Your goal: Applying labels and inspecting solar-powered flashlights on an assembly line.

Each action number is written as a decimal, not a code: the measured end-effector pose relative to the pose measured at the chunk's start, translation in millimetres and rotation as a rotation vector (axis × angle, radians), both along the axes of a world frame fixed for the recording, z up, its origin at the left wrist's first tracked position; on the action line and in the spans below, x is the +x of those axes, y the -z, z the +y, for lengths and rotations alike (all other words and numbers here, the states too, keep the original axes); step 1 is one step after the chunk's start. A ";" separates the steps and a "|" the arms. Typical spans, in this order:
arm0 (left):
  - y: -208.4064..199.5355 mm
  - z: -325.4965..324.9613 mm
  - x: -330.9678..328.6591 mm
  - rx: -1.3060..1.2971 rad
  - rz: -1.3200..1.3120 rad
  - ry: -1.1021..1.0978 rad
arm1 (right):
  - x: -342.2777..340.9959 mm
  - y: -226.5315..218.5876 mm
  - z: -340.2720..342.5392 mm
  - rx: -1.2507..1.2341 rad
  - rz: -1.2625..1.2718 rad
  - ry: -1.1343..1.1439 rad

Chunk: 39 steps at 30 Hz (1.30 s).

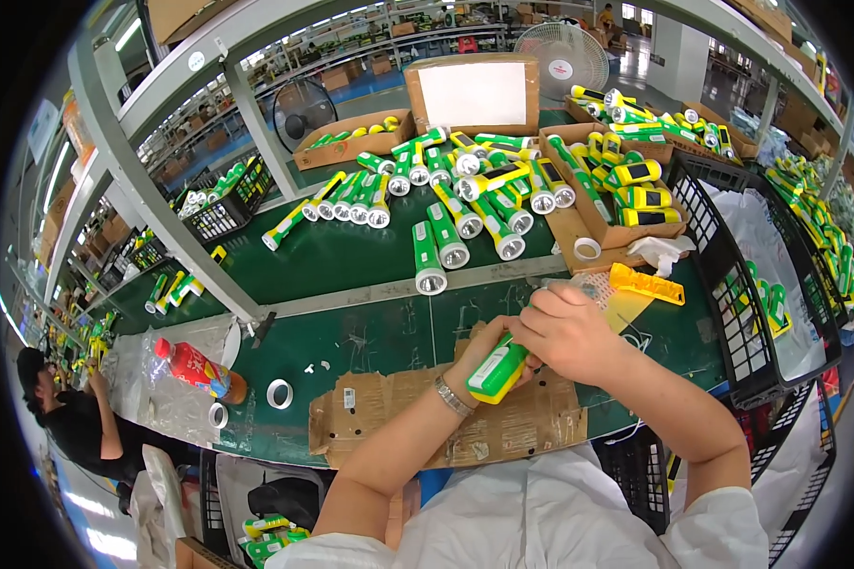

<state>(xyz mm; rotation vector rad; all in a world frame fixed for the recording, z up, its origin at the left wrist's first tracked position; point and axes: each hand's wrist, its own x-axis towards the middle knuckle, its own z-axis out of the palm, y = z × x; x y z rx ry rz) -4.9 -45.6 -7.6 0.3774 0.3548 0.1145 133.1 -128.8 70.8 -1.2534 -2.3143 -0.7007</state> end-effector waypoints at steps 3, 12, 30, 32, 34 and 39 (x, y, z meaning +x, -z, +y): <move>0.5 1.0 1.8 0.099 0.052 -0.009 | 3.0 9.5 2.1 -0.034 -0.002 -0.043; 17.4 2.8 3.2 0.026 -0.048 -0.064 | -12.1 19.4 -7.7 -0.113 0.288 0.145; 10.8 15.3 22.2 0.758 0.181 -0.367 | -23.8 65.8 -35.1 -0.354 0.744 -0.007; 13.9 18.4 25.0 0.781 0.155 -0.392 | -25.6 74.6 -42.9 -0.262 0.699 -0.031; 17.7 24.5 26.7 0.774 0.129 -0.424 | -24.8 84.3 -46.8 -0.146 0.630 -0.076; 27.3 32.5 32.1 0.634 0.130 -0.489 | -22.2 92.7 -47.9 -0.093 0.603 -0.009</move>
